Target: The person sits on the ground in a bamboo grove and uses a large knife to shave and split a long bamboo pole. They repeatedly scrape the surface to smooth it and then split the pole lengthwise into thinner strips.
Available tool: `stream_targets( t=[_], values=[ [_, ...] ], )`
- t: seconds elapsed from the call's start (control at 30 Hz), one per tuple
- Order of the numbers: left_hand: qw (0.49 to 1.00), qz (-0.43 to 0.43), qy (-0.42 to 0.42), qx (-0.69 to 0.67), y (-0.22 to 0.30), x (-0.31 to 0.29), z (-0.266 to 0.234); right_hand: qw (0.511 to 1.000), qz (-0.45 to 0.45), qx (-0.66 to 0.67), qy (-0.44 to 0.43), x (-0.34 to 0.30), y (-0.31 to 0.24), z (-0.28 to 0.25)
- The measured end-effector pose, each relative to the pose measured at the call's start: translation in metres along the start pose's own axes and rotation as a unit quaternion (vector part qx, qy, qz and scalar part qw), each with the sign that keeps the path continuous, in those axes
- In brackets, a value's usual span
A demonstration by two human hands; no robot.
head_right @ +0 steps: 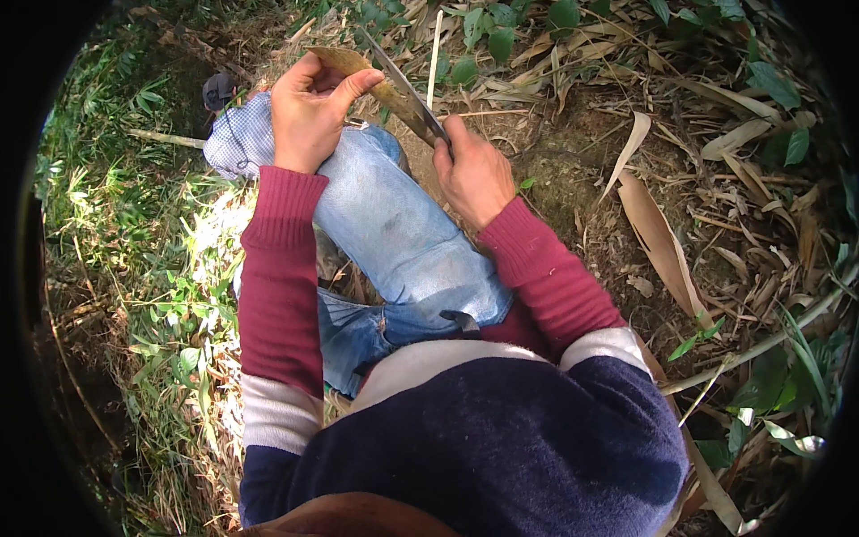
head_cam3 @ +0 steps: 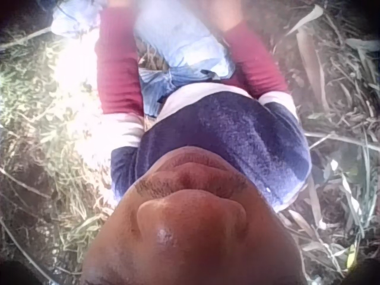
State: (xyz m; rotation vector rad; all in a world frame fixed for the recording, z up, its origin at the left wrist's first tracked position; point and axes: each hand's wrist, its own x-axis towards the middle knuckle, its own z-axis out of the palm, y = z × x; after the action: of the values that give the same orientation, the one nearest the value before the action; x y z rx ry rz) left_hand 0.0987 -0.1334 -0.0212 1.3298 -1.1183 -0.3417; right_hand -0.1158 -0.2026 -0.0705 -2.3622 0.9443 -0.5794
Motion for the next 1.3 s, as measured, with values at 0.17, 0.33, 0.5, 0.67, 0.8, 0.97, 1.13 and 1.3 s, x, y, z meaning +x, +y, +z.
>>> stream_targets(
  t=[0.17,0.33,0.5,0.67,0.8,0.97,1.13,1.3],
  values=[
    [1.000,0.022,0.005,-0.021,-0.008,0.000,-0.001,0.965,0.115,0.226,-0.070,0.005,0.025,0.000],
    [0.999,0.005,0.005,-0.047,-0.009,0.000,-0.003,0.780,0.237,0.553,-0.172,0.023,0.056,-0.017],
    [0.999,-0.020,0.018,-0.024,-0.013,0.002,-0.007,0.894,0.147,0.423,-0.017,0.024,0.053,-0.005],
    [1.000,-0.010,-0.004,-0.025,-0.012,0.000,-0.006,0.898,0.105,0.427,-0.005,0.031,0.032,-0.018],
    [0.998,-0.011,-0.063,-0.016,-0.004,0.001,-0.005,0.968,0.039,0.246,-0.027,0.027,0.034,-0.013],
    [0.999,0.011,-0.028,-0.012,-0.007,0.000,-0.003,0.996,0.040,0.055,-0.053,0.007,0.049,-0.013],
    [0.999,0.025,-0.019,-0.005,-0.005,0.001,0.001,0.996,-0.006,0.083,0.036,-0.002,0.020,-0.026],
    [0.999,0.029,-0.014,0.026,-0.003,0.000,-0.001,0.998,-0.059,0.017,0.023,0.005,0.017,-0.009]
  ],
)
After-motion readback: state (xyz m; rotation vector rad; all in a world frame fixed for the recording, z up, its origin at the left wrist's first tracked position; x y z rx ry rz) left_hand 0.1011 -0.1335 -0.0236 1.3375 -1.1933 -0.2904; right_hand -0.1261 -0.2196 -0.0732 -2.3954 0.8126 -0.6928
